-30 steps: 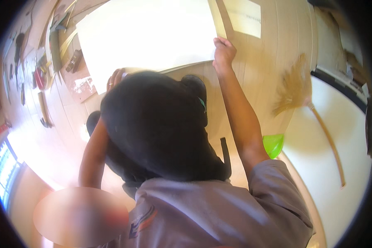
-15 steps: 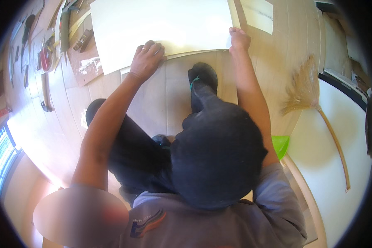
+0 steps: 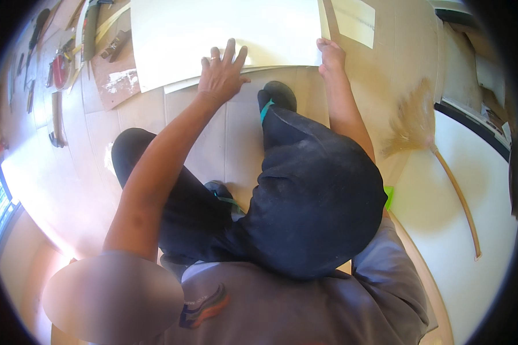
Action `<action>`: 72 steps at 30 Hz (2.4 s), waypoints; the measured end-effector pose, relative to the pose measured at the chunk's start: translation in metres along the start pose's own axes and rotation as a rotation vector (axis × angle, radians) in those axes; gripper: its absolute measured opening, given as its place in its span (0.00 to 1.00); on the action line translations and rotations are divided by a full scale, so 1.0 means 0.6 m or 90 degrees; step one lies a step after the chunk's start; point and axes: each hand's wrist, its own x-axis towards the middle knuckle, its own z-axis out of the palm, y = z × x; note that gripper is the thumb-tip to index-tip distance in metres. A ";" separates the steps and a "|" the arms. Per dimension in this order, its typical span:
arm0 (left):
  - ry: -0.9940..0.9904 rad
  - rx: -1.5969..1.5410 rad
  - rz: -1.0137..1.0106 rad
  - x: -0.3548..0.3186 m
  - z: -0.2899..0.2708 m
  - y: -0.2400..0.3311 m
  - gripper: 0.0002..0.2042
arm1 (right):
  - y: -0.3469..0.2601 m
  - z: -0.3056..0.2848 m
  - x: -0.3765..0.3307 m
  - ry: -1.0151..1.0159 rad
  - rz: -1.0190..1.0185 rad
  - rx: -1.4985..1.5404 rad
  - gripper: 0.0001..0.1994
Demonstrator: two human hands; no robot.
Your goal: The person sits on the floor and handles a white rectangular panel, aligning it with other pieces and applying a white substance to the edges. They repeatedly adjust the panel's position and press it into place.
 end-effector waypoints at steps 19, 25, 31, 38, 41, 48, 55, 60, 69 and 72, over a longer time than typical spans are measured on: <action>-0.121 0.109 0.019 0.018 0.057 0.018 0.31 | 0.025 -0.026 0.023 -0.136 0.004 -0.001 0.10; -0.103 0.121 0.008 0.004 0.058 0.021 0.27 | 0.013 -0.031 0.006 -0.147 -0.015 -0.035 0.10; -0.081 0.072 -0.005 0.005 0.066 0.026 0.31 | -0.027 -0.033 -0.033 -0.118 -0.106 -0.217 0.12; -0.080 -0.014 -0.029 0.001 0.047 0.016 0.32 | -0.061 -0.012 -0.051 -0.041 -0.139 -0.371 0.17; -0.043 0.005 -0.024 -0.003 0.055 0.011 0.32 | -0.054 -0.010 -0.039 -0.073 -0.089 -0.281 0.16; -0.109 -0.097 0.000 -0.013 0.043 -0.044 0.30 | -0.022 -0.040 -0.024 -0.151 -0.103 -0.292 0.19; -0.089 -0.012 -0.066 -0.068 0.014 -0.113 0.27 | -0.037 -0.055 -0.049 -0.193 -0.048 -0.426 0.27; -0.156 0.040 -0.131 -0.044 0.005 -0.057 0.32 | -0.031 -0.062 -0.055 -0.202 0.105 -0.461 0.35; -0.081 -0.078 -0.051 0.024 0.037 0.032 0.41 | 0.000 -0.050 -0.074 -0.177 0.063 -0.215 0.35; -0.123 -0.007 -0.077 0.037 0.042 0.054 0.41 | -0.001 -0.052 -0.091 -0.184 0.061 -0.157 0.24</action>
